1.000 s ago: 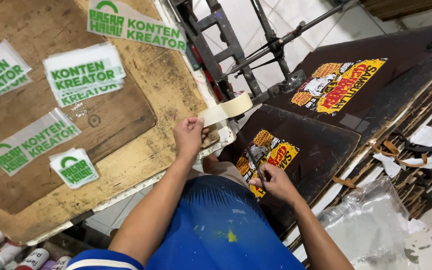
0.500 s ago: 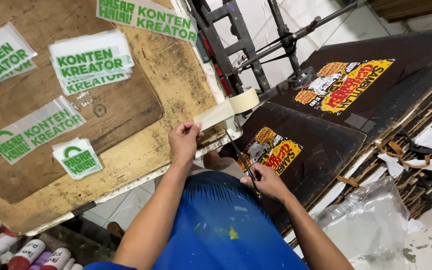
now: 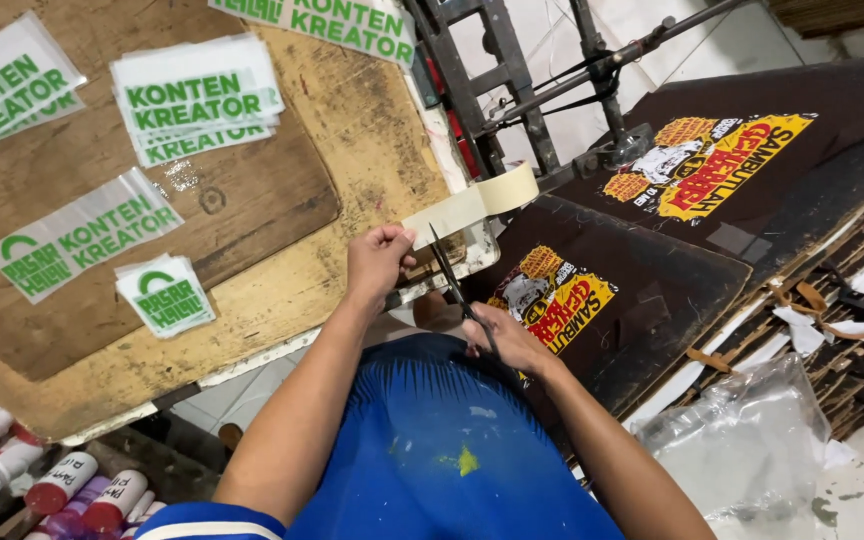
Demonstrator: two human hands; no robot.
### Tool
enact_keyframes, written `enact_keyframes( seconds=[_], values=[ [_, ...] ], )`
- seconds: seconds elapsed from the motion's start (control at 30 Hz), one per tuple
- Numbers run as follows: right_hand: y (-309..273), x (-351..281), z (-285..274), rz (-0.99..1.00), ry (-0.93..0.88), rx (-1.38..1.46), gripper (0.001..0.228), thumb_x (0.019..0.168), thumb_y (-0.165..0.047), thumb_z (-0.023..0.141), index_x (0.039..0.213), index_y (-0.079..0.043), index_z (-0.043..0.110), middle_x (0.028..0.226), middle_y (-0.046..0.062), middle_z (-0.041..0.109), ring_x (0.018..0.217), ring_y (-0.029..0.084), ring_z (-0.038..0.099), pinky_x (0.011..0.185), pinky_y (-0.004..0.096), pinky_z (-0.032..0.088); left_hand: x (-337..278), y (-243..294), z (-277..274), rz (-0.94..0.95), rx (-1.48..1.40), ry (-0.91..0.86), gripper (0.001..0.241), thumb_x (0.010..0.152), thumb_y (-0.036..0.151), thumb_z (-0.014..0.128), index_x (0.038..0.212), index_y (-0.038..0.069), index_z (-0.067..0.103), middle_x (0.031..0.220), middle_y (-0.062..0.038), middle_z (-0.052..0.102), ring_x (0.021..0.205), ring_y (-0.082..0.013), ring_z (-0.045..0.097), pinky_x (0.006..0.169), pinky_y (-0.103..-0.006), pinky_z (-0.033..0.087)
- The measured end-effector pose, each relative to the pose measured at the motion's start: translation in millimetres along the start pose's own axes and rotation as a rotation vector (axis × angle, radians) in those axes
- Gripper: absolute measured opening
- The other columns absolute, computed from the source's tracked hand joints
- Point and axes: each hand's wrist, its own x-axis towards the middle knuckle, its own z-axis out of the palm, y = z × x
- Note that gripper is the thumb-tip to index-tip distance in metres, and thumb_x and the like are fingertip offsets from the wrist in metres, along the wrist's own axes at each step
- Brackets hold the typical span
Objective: A person is seen organizing and securing printed labels onto a wooden board using masking tape and scissors in a workshop setting.
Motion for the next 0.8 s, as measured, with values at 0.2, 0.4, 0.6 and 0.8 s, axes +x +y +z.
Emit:
enact_keyframes(
  seconds=[0.2,0.4,0.6,0.8],
  values=[
    [-28,18,12,-0.006,-0.003,0.071,0.046,0.096,-0.057,0.063,0.083,-0.013,0.061,0.064,0.009,0.071,0.064,0.016,0.068,0.061,0.027,0.049,4,2,-5,0.012,0.031,-0.04,0.014,0.09,0.015,0.076,0.098,0.004,0.072,0.071,-0.008,0.071,0.056,-0.0125,0.071,0.051,-0.0206,0.059],
    [-19,25,12,-0.007,-0.005,0.052,0.048,0.098,-0.057,0.061,0.084,-0.011,0.061,0.066,0.011,0.072,0.065,0.018,0.069,0.063,0.029,0.05,-2,10,-5,0.032,0.038,-0.025,0.014,0.09,0.015,0.076,0.098,0.004,0.074,0.069,-0.008,0.07,0.058,-0.0121,0.071,0.052,-0.0208,0.057],
    [-16,29,13,-0.007,0.003,0.055,0.046,0.098,-0.055,0.062,0.085,-0.011,0.061,0.066,0.01,0.071,0.065,0.017,0.069,0.062,0.027,0.05,8,-5,-2,0.079,0.044,0.027,0.009,0.09,0.018,0.076,0.094,0.01,0.075,0.063,-0.004,0.066,0.055,-0.0079,0.063,0.047,-0.0193,0.051],
    [-19,27,17,0.001,0.016,0.07,0.045,0.098,-0.053,0.063,0.085,-0.011,0.061,0.066,0.01,0.07,0.066,0.016,0.068,0.062,0.027,0.05,-2,6,0,0.068,0.058,0.032,0.009,0.09,0.016,0.075,0.096,0.01,0.076,0.066,-0.008,0.07,0.058,-0.0098,0.063,0.051,-0.0214,0.052]
  ],
)
